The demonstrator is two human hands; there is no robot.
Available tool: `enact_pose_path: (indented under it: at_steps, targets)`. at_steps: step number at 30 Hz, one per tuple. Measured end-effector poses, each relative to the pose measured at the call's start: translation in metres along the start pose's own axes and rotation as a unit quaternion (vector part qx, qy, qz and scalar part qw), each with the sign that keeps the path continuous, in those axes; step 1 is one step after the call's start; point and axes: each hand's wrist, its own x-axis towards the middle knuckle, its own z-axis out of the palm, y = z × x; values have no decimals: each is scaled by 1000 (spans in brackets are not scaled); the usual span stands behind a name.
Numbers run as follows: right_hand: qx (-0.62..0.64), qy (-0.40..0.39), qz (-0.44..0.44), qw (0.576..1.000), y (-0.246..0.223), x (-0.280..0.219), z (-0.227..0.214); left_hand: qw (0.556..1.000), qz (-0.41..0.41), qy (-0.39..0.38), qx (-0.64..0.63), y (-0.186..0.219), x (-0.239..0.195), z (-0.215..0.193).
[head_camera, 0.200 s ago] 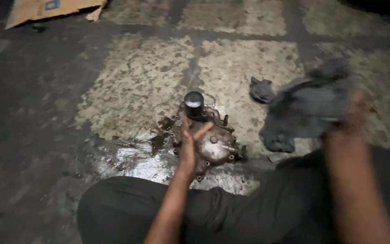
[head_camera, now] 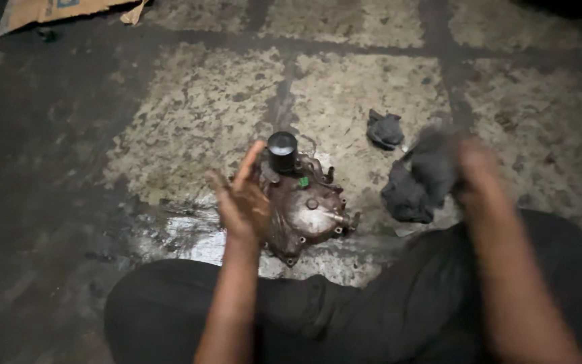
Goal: The person sits on the floor and scrubs a greasy mechanical component, likely a transmission housing, using a rag and a small metal cup. They repeatedly rub the surface and wipe away grime with the cloth.
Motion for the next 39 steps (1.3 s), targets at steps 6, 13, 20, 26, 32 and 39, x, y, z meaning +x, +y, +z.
enact_pose_path:
  at_steps: [6,13,20,26,32,39]
  targets:
    - [-646,-142,-28,750,48,6,75,988,-52,-47,-136,10,-19,4]
    - [-599,-347,16,722,44,-23,82,977,-60,-82,-190,13,-14,13]
    - [-594,-287,32,751,30,-31,98,969,-58,-103,-218,-2,-15,-3]
    - [-630,-264,-16,730,-26,-66,129,981,-154,121,10,-7,4,-8]
    - [-637,-238,-68,730,-126,-127,169,933,-81,296,191,37,8,15]
    - [-556,-196,-198,783,-200,-192,184,939,187,231,173,93,7,66]
